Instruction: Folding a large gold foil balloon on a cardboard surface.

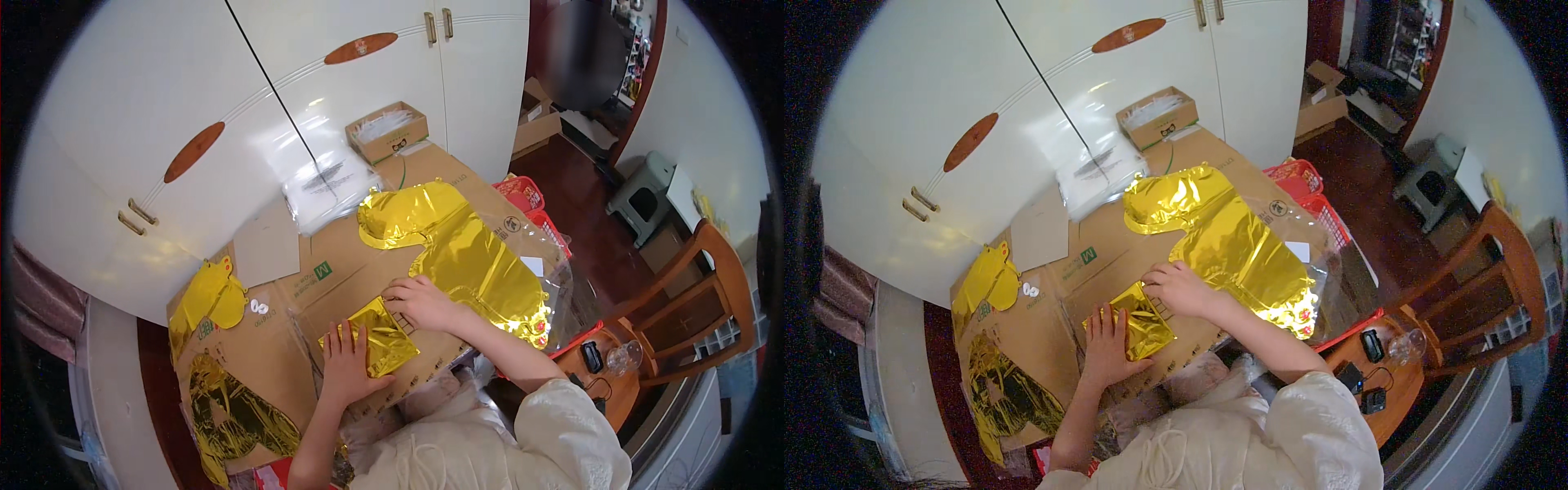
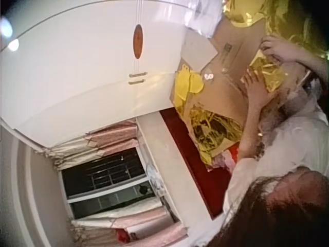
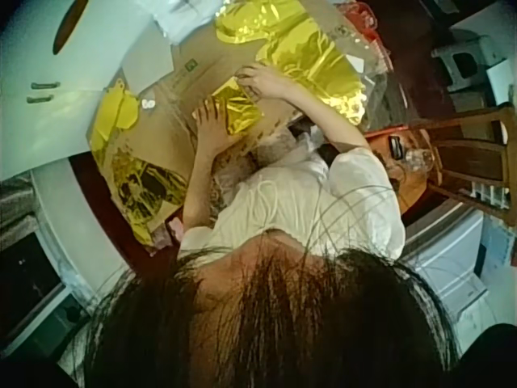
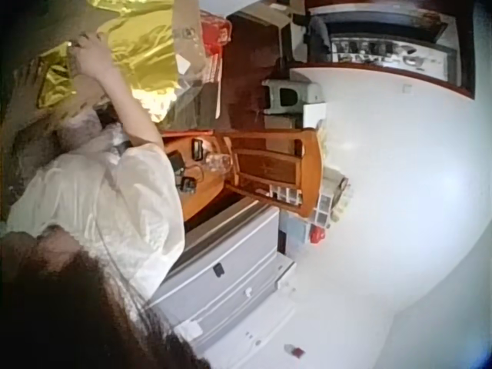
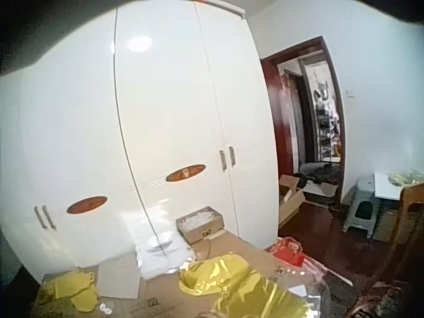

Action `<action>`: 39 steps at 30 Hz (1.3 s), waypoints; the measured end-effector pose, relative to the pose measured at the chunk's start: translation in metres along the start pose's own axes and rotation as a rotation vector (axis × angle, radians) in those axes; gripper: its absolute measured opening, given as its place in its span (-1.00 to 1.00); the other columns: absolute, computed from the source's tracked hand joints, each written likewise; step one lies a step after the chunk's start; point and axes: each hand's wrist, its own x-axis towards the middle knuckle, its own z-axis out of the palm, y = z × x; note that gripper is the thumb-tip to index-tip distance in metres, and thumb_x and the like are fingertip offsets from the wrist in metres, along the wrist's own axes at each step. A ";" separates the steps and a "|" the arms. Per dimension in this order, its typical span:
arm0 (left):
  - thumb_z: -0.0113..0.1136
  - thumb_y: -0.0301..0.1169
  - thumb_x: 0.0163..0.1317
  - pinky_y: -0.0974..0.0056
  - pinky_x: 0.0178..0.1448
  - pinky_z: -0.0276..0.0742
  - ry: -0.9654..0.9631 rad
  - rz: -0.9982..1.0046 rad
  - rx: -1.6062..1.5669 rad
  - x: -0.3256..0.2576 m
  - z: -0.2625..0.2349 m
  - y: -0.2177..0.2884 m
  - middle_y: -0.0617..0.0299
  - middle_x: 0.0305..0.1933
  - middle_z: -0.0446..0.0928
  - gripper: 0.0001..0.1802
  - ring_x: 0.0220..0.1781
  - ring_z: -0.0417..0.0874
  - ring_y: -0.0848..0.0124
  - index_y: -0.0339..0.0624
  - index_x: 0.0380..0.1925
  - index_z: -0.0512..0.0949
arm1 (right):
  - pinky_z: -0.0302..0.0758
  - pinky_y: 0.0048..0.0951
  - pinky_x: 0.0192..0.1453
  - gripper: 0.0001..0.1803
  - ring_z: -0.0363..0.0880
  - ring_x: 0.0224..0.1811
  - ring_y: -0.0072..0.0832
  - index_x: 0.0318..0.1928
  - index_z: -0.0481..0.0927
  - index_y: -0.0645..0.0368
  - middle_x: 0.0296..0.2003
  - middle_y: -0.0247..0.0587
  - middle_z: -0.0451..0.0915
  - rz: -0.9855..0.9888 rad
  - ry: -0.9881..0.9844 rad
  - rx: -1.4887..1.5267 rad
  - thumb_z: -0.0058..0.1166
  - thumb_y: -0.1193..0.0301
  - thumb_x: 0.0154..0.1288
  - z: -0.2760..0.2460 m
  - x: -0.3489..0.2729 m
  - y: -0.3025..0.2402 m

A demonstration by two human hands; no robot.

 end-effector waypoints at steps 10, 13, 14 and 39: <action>0.22 0.45 -0.14 -0.27 0.52 -0.17 0.002 -0.004 0.004 0.001 -0.002 0.001 -0.34 0.49 -0.03 0.29 0.53 -0.10 -0.32 -0.25 0.43 0.11 | 0.44 -0.20 0.01 -0.69 0.48 -0.11 -0.11 -0.13 0.59 0.18 -0.26 -0.10 0.59 0.075 -0.067 0.464 -0.01 0.65 0.08 0.030 0.041 0.032; 0.23 0.43 -0.14 -0.27 0.52 -0.16 0.002 -0.011 -0.008 0.001 -0.002 0.000 -0.34 0.49 -0.03 0.29 0.52 -0.09 -0.33 -0.25 0.43 0.10 | 0.44 -0.22 -0.01 -0.68 0.47 -0.14 -0.13 -0.15 0.61 0.16 -0.30 -0.12 0.59 -0.037 -0.135 0.460 0.00 0.65 0.04 0.029 0.046 0.043; 0.24 0.42 -0.14 -0.27 0.52 -0.16 0.002 -0.009 -0.011 0.000 -0.001 0.000 -0.34 0.49 -0.03 0.29 0.52 -0.09 -0.33 -0.25 0.43 0.10 | 0.44 -0.23 -0.01 -0.68 0.47 -0.13 -0.15 -0.16 0.61 0.14 -0.31 -0.13 0.59 -0.009 -0.173 0.471 0.00 0.65 0.04 0.025 0.048 0.044; 0.29 0.35 -0.12 -0.25 0.55 -0.24 -0.022 -0.020 -0.055 -0.001 -0.003 0.000 -0.32 0.52 -0.11 0.30 0.56 -0.21 -0.30 -0.25 0.46 -0.01 | 0.55 -0.46 -0.37 -0.76 0.63 -0.46 -0.55 -0.17 0.67 0.28 -0.38 -0.24 0.68 0.508 -0.393 0.931 0.09 0.58 0.11 0.015 0.059 0.036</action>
